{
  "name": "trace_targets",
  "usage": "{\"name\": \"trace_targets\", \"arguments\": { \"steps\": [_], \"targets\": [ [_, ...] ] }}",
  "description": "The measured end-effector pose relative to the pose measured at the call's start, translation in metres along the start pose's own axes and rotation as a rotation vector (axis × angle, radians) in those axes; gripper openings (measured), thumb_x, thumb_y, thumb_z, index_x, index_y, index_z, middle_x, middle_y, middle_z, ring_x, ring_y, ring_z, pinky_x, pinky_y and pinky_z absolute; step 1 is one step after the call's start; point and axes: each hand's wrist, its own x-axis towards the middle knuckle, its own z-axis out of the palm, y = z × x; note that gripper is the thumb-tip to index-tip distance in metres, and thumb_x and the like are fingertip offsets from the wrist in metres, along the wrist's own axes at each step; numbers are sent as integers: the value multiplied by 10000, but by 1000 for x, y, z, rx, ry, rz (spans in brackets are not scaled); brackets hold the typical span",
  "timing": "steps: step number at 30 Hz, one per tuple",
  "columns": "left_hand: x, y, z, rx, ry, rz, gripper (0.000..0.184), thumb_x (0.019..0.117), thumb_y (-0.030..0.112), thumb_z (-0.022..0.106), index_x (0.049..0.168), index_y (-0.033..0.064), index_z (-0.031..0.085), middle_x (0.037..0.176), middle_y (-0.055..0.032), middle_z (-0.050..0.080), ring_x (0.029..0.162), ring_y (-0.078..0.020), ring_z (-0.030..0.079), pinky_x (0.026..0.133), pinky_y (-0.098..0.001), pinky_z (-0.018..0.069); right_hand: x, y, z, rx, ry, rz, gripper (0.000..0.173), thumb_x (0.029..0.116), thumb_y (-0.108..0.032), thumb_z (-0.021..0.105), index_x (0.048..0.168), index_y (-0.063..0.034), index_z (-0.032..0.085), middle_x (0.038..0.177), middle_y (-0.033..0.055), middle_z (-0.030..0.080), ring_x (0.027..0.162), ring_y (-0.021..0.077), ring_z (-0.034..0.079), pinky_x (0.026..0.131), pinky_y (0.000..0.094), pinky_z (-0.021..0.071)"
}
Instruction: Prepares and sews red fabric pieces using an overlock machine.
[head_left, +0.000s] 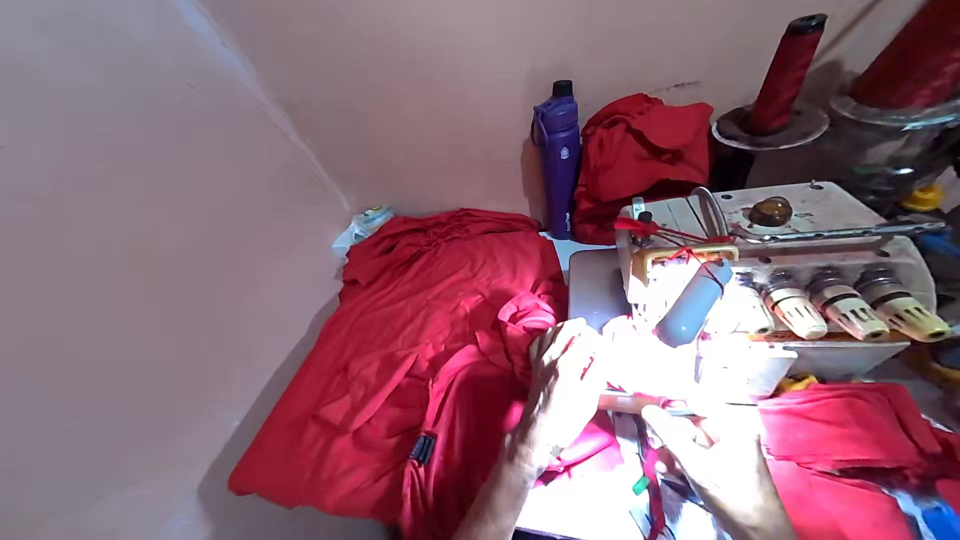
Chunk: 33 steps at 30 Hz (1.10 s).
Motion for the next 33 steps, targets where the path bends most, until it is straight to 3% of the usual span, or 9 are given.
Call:
{"name": "trace_targets", "arguments": {
  "steps": [3, 7, 9, 11, 14, 16, 19, 24, 33],
  "targets": [
    [-17, -4, 2, 11, 157, 57, 195, 921, 174, 648, 941, 37, 786, 1052, -125, 755, 1075, -286, 684, 1000, -506, 453, -22, -16, -7, 71, 26, 54, 375, 891, 40, 630, 1255, 111, 574, 974, 41, 714, 629, 6, 679, 564, 194, 610],
    [-25, -4, 7, -18, 238, 46, 176, 879, 143, 683, 948, 22, 791, 1024, -127, 752, 1020, -268, 688, 973, -492, 459, -31, -20, -27, -363, 266, -79, 487, 887, -61, 603, 1316, 154, 523, 1211, 242, 570, 818, 21, 603, 630, 140, 505],
    [-23, -3, 10, -39, 246, 44, 174, 879, 132, 675, 944, 15, 787, 1006, -131, 751, 1008, -270, 690, 970, -502, 461, -20, -25, -21, -547, 335, -214, 347, 910, -126, 605, 1140, 126, 670, 1123, 283, 605, 803, 118, 572, 631, 189, 455],
    [-22, -3, 12, -40, 254, 48, 177, 881, 132, 671, 939, 11, 786, 996, -134, 752, 1006, -278, 694, 974, -506, 467, -3, -30, -4, -670, 286, -224, 298, 918, -247, 647, 1003, 15, 760, 1068, 234, 650, 819, 216, 638, 636, 297, 511],
    [-24, -6, 13, -44, 252, 47, 190, 902, 176, 671, 935, 30, 788, 1002, -113, 751, 1005, -259, 689, 965, -504, 465, 23, -28, 18, -722, 150, -176, 352, 940, -314, 629, 1039, -5, 766, 1047, 246, 698, 938, 400, 696, 727, 529, 550],
    [-24, -7, 12, -61, 245, 48, 195, 906, 199, 671, 940, 48, 789, 1008, -98, 748, 1010, -239, 682, 964, -504, 455, 30, -27, 24, -646, 82, -135, 342, 986, -309, 603, 1075, -24, 770, 1053, 210, 721, 993, 379, 699, 808, 559, 545],
    [-23, -9, 6, -45, 217, 77, 195, 909, 222, 687, 926, 60, 795, 1000, -87, 754, 999, -231, 688, 964, -508, 449, 16, -22, 22, -611, 172, -262, 307, 946, -260, 588, 969, -22, 780, 891, 157, 734, 816, 268, 709, 688, 416, 544],
    [-37, -2, -7, 124, 155, 211, 195, 905, 251, 691, 944, 94, 800, 1051, -68, 775, 1051, -219, 705, 1030, -531, 407, -26, 0, 18, -359, 235, -245, 183, 905, -162, 670, 863, -32, 792, 877, 86, 703, 846, -2, 640, 770, 106, 492],
    [-50, -4, 1, 161, 249, 197, 185, 907, 275, 683, 872, 130, 792, 1039, -55, 776, 1037, -174, 694, 1025, -475, 390, -34, 8, 21, -219, 239, -227, 131, 880, -85, 702, 883, 18, 783, 938, 112, 686, 893, -31, 626, 787, 73, 494]
  ]
}}
